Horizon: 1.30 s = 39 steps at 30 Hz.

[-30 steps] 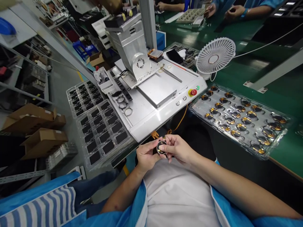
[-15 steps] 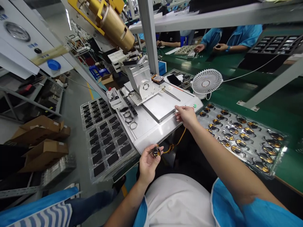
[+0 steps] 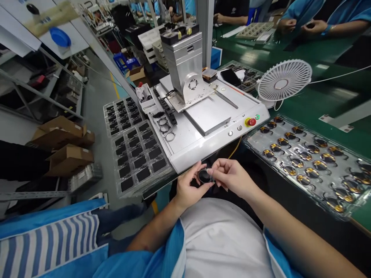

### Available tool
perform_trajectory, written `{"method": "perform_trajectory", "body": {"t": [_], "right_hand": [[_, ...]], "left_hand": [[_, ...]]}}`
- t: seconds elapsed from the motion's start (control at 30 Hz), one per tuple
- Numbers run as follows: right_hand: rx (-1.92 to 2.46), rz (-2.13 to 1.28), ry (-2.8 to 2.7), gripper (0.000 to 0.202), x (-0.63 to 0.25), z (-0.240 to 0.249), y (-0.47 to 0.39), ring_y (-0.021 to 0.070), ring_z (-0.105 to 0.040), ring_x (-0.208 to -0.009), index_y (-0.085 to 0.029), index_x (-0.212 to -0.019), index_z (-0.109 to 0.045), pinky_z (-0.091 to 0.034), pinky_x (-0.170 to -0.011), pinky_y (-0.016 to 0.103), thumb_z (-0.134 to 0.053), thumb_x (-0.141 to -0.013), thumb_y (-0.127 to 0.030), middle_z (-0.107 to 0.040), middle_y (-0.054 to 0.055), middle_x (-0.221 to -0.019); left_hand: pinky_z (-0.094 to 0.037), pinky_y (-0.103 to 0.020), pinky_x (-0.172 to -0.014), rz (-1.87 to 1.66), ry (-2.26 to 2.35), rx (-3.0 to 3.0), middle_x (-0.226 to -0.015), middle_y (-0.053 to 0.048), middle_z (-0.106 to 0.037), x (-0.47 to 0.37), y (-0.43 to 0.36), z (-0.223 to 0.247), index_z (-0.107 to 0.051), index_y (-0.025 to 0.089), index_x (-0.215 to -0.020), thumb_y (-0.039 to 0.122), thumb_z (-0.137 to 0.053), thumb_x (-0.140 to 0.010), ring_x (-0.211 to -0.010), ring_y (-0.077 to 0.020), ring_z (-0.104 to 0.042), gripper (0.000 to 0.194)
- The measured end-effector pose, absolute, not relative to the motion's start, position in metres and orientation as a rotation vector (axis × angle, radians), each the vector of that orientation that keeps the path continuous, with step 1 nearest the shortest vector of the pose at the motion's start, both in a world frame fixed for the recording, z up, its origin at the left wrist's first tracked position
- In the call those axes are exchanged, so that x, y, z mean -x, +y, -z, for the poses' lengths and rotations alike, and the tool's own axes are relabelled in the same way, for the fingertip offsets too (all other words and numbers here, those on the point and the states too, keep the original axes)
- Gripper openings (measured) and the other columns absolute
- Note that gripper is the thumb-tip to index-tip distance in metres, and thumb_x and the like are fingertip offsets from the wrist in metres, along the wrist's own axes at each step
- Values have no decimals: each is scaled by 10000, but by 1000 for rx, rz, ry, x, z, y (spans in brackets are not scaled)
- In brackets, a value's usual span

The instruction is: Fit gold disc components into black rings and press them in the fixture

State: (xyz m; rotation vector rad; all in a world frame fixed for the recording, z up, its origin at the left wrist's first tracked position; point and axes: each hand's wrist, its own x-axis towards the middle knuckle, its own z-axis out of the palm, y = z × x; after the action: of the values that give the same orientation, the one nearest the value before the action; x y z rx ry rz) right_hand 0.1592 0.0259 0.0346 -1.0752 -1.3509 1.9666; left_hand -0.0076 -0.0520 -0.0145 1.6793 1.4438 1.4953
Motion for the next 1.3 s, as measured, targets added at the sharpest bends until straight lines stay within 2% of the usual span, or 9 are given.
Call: {"method": "perform_trajectory", "body": {"t": [0.3, 0.57, 0.7, 0.8, 1.0, 1.07, 1.17, 1.23, 1.3], "right_hand": [[1153, -1927, -1377, 437, -156, -31, 17, 93, -468, -373, -189, -673, -577, -323, -362, 184, -871, -693, -511, -606, -9, -481], [1158, -1890, -1403, 420, -153, -30, 14, 101, -493, -391, -197, -666, -565, -325, -371, 186, -863, -710, -491, -608, -10, -481], [1158, -1842, -1419, 412, -152, -30, 12, 108, -509, -406, -203, -670, -562, -373, -399, 200, -853, -727, -490, -609, -11, -491], [1174, -1792, -1453, 394, -152, -27, 12, 116, -516, -417, -209, -679, -556, -377, -399, 208, -825, -762, -485, -608, -9, -504], [1186, -1694, -1445, 370, -152, -17, 9, 122, -520, -496, -213, -737, -554, -433, -435, 222, -840, -744, -449, -580, -28, -588], [1140, -1782, -1410, 380, -152, -15, 7, 123, -522, -515, -208, -783, -574, -424, -427, 218, -827, -749, -489, -596, -20, -629], [1117, -1860, -1359, 451, -169, -10, 11, 112, -481, -481, -202, -767, -578, -394, -406, 225, -816, -727, -583, -600, -13, -635], [1257, -1671, -1307, 487, -202, -6, 20, 118, -468, -472, -209, -767, -588, -393, -418, 250, -821, -687, -629, -609, -3, -647], [1531, -1271, -1246, 476, -257, -2, 28, 155, -508, -503, -225, -792, -624, -412, -458, 298, -801, -686, -654, -634, 33, -679]], "left_hand": [[-651, -289, -693, -1443, 1527, -1837, -1267, -138, -749, 5, -51, 2, -536, 239, -1477, 130, -793, -780, -804, -187, -769, 751], [-663, -310, -747, -1457, 1525, -1834, -1279, -123, -745, 5, -51, 0, -563, 240, -1458, 99, -776, -777, -965, -236, -779, 727], [-660, -288, -706, -1465, 1531, -1817, -1258, -116, -756, 5, -52, -1, -588, 240, -1438, 89, -779, -763, -840, -197, -774, 718], [-666, -295, -723, -1466, 1536, -1791, -1258, -112, -757, 6, -52, 1, -601, 243, -1426, 98, -780, -769, -819, -193, -774, 696], [-661, -366, -887, -1453, 1520, -1781, -1285, -115, -743, 6, -53, 5, -615, 238, -1410, 117, -802, -770, -994, -255, -780, 678], [-652, -379, -918, -1439, 1505, -1807, -1282, -114, -744, 3, -53, 7, -600, 250, -1423, 121, -814, -768, -1037, -265, -770, 701], [-660, -379, -883, -1393, 1407, -1847, -1306, -127, -728, -3, -53, 10, -546, 262, -1464, 155, -830, -773, -1041, -261, -764, 754], [-661, -382, -864, -1350, 1350, -1855, -1344, -144, -700, -3, -52, 11, -530, 251, -1471, 179, -829, -782, -1065, -264, -750, 754], [-647, -403, -905, -1313, 1348, -1867, -1332, -146, -699, 0, -50, 13, -585, 234, -1410, 187, -816, -797, -1111, -272, -729, 656]]}}
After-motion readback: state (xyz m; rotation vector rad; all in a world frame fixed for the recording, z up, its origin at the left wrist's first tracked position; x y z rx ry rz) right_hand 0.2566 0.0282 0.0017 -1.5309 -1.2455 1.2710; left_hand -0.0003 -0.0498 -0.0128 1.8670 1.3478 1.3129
